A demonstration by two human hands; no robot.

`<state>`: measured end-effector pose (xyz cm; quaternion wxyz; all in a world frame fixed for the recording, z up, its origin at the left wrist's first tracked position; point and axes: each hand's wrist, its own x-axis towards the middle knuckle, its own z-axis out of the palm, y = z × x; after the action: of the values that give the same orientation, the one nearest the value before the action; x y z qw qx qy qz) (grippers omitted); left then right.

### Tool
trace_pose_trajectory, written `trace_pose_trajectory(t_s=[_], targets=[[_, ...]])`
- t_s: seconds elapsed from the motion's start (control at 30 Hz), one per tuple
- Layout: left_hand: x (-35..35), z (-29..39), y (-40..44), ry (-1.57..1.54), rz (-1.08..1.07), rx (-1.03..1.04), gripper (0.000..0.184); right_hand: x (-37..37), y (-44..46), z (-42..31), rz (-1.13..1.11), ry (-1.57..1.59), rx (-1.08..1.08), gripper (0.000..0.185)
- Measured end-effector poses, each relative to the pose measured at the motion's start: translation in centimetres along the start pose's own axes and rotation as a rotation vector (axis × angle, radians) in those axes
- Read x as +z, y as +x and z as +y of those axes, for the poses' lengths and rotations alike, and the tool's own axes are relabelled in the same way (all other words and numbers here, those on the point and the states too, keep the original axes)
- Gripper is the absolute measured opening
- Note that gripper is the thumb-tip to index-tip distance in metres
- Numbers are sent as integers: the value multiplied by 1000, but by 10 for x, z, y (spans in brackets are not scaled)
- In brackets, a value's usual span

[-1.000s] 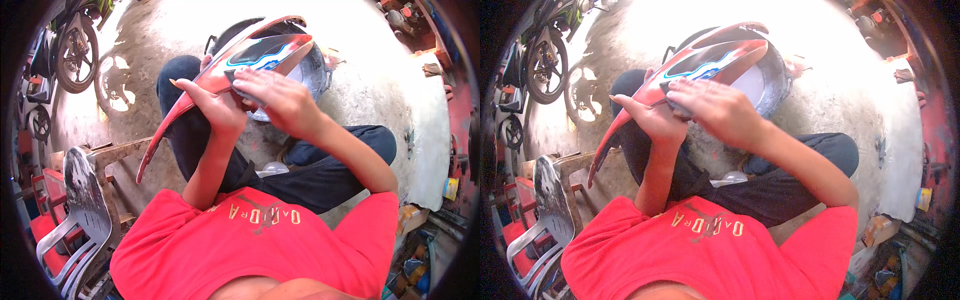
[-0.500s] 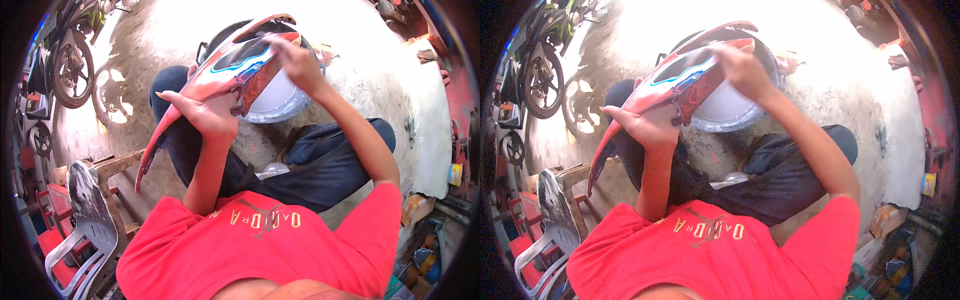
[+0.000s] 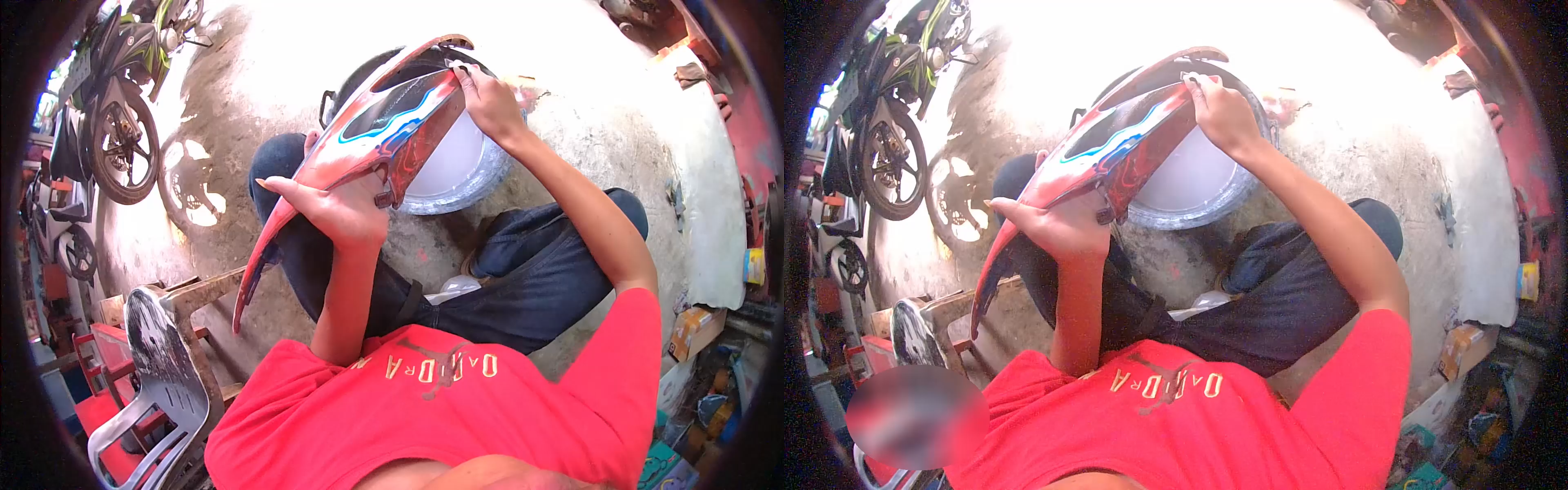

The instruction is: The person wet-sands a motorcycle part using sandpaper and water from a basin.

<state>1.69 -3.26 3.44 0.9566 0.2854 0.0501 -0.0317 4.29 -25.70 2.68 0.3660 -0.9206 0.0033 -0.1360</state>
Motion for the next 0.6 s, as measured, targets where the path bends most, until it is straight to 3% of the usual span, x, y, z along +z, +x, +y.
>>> trace_pose_trajectory(t_s=[0.03, 0.1, 0.17, 0.27, 0.33, 0.4, 0.43, 0.5, 0.57, 0.6], targets=[[-4, -1, 2, 3, -16, 4, 97, -7, -1, -8, -58, -40, 167, 30], [-11, 0, 6, -21, -32, 8, 98, 24, -24, -14, 146, -36, -450, 38], [-11, -1, 8, -32, -43, 17, 99, 21, -45, -53, -16, 99, -737, 42], [-4, 3, 1, 16, -46, 11, 102, 24, -22, -10, 43, 62, -728, 44], [9, 4, -3, 59, -47, 20, 108, 16, 2, 36, 130, -53, -339, 33], [3, 1, -2, 45, -3, 40, 102, -2, 8, 28, 33, -209, 110, 31], [1, 1, 1, 39, 15, 51, 100, -4, 4, 19, -17, -209, 163, 30], [-3, 2, 3, 36, -16, 50, 101, 26, -17, 5, 179, -97, -386, 33], [-6, 1, 6, 0, -38, 43, 102, 27, -40, -47, 75, 35, -748, 41], [-8, 1, 7, -29, -44, 32, 102, 28, -36, -43, 54, 54, -770, 44]])
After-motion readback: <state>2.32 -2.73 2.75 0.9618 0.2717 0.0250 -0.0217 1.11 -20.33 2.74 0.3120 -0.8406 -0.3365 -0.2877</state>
